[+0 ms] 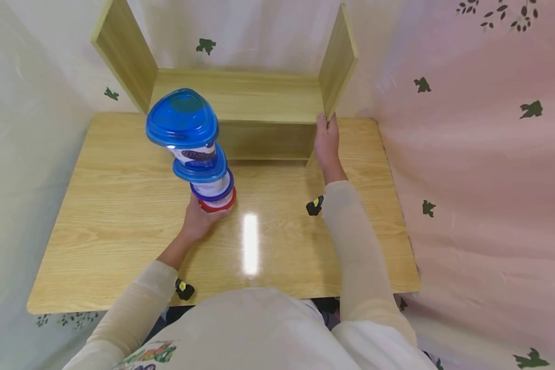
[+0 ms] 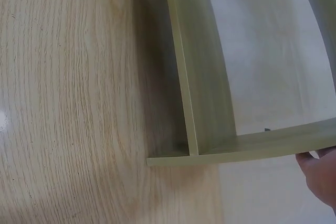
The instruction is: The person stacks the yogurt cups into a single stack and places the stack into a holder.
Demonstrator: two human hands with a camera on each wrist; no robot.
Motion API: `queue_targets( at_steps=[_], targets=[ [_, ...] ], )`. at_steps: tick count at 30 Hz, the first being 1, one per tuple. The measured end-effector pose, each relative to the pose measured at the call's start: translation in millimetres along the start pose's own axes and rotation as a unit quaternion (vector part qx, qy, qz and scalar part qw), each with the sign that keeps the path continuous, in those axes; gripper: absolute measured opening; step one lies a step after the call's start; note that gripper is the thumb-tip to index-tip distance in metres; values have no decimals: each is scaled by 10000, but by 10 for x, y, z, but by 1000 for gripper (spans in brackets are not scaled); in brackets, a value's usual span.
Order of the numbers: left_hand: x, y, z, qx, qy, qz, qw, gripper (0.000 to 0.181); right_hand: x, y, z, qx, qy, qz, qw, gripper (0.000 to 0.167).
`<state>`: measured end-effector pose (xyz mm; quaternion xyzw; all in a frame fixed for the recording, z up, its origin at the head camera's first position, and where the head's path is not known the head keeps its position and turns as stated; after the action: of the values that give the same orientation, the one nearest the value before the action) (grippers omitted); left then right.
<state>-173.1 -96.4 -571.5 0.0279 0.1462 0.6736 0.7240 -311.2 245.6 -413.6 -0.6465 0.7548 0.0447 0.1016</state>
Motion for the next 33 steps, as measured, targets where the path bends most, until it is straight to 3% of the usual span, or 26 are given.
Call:
queue_targets(
  at_steps=[3, 8, 13, 21, 33],
  targets=[
    [21, -6, -5, -110, 62, 13, 9999, 100, -7, -55, -35, 130, 51, -104, 9998, 53],
    [66, -4, 6, -234, 272, 1, 9994, 99, -5, 44, 114, 258, 85, -88, 9996, 54],
    [145, 46, 71, -155, 302, -70, 9994, 98, -9, 103, 183, 177, 111, 75, 9998, 53],
    [259, 194, 195, 271, 103, -225, 9993, 99, -32, 105, 160, 117, 114, 33, 9999, 53],
    [339, 285, 216, 215, 146, -403, 9988, 97, -29, 106, 181, 199, 92, 115, 9997, 54]
  ],
)
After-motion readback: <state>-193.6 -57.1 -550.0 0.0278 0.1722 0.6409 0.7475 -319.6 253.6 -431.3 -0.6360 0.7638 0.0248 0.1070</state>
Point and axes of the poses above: each hand's wrist, its own y-axis towards the middle knuckle, its own x-axis out of the palm, z = x × y, the point moved 6 cm from there along y, towards the middle knuckle, and after that the axes turned 9 degrees about x, right-handed, at the moved point
